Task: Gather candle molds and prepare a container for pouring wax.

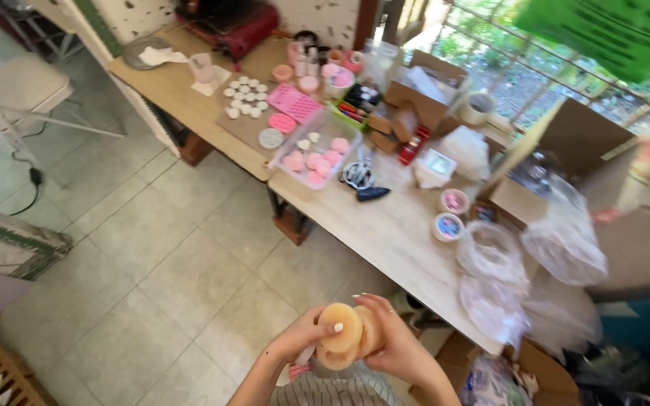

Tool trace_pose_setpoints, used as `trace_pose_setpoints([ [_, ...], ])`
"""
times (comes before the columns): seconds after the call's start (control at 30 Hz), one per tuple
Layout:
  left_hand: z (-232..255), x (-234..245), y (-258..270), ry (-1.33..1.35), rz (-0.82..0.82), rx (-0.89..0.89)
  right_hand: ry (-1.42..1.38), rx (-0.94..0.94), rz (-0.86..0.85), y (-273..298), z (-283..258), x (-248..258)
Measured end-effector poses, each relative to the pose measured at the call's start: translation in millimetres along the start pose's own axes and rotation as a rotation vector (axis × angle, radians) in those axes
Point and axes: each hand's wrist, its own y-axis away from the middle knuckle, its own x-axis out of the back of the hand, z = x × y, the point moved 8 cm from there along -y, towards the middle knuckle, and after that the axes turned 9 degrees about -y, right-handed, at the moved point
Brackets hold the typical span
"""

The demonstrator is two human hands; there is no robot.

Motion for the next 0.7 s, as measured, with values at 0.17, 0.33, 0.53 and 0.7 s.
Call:
trace_pose_setpoints([
  [0.17,16,102,9,0.173,0.093,-0.007,0.147,-0.072,-0.219,-114,-29,-48],
  [0.33,31,220,-22,0.278,0.164,-0.025,0.130,0.012,-0.224,-249,-23,-61],
  [0.53,101,354,-72,0.347,0.208,-0.085,-0.096,-0.070,-0.151,-412,1,-50],
  [0.7,153,438,-105,0.148,0.326,-0.015,-0.561,-0.349,0.025,-496,77,-36],
])
